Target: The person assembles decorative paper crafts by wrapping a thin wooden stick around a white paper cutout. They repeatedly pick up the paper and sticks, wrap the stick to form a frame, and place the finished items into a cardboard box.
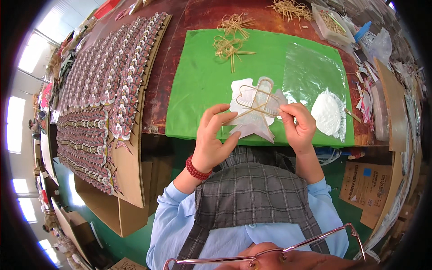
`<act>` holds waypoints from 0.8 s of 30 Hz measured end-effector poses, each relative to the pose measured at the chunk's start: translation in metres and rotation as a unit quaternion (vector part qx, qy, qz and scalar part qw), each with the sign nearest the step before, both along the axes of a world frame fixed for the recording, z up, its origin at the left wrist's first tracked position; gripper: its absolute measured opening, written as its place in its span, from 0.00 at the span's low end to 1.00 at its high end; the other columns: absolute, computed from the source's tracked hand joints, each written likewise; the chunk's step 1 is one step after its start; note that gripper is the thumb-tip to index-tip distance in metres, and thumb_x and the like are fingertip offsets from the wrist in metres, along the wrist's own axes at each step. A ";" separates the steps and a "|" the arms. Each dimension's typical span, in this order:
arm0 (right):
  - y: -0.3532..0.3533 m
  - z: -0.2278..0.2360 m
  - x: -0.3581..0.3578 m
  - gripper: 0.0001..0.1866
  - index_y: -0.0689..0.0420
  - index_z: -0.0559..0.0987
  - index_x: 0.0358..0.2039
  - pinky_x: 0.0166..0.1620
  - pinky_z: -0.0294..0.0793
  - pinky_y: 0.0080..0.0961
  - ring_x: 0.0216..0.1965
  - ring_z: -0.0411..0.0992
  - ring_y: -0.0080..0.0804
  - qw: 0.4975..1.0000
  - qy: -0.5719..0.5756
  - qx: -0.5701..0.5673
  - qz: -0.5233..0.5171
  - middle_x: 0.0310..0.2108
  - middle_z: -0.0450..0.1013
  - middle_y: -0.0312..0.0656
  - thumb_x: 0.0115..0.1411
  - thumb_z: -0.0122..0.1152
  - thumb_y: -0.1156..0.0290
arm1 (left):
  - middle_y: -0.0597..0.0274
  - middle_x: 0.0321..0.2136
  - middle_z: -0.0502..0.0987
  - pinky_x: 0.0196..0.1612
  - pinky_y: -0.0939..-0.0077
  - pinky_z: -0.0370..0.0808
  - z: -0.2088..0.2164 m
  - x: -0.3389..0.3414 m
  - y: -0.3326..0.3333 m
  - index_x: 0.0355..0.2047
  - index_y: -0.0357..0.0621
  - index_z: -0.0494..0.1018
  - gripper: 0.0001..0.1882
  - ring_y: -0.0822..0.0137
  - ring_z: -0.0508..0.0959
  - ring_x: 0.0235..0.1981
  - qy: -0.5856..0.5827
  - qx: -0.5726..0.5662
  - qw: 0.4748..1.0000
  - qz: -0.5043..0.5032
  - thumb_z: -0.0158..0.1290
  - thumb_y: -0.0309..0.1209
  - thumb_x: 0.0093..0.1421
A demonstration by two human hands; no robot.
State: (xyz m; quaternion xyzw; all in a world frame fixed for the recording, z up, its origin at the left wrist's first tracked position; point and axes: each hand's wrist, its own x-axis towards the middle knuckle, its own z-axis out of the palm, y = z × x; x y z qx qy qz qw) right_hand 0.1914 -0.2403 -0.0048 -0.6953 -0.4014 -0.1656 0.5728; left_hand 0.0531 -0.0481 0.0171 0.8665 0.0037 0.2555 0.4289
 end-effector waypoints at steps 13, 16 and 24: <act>-0.005 -0.003 -0.001 0.06 0.63 0.79 0.33 0.29 0.67 0.18 0.27 0.69 0.24 0.995 0.092 0.022 0.019 0.27 0.74 0.39 0.54 0.63 0.84 | 0.62 0.32 0.72 0.39 0.84 0.69 -0.033 0.002 -0.004 0.54 0.40 0.59 0.27 0.76 0.71 0.34 0.012 -0.449 0.893 -0.003 0.53 0.14 0.55; -0.006 -0.003 -0.001 0.06 0.63 0.79 0.33 0.30 0.67 0.18 0.27 0.69 0.23 0.991 0.128 0.025 0.023 0.27 0.74 0.38 0.54 0.63 0.84 | 0.62 0.32 0.72 0.40 0.83 0.69 -0.038 0.004 -0.003 0.55 0.40 0.58 0.28 0.76 0.71 0.34 0.017 -0.460 0.888 -0.011 0.54 0.14 0.55; -0.006 -0.005 0.000 0.06 0.63 0.79 0.33 0.28 0.67 0.18 0.26 0.69 0.22 0.989 0.137 0.038 0.046 0.28 0.74 0.38 0.54 0.62 0.84 | 0.62 0.33 0.72 0.42 0.82 0.69 -0.047 0.010 0.002 0.50 0.37 0.66 0.21 0.75 0.72 0.35 0.010 -0.455 0.890 0.005 0.52 0.13 0.56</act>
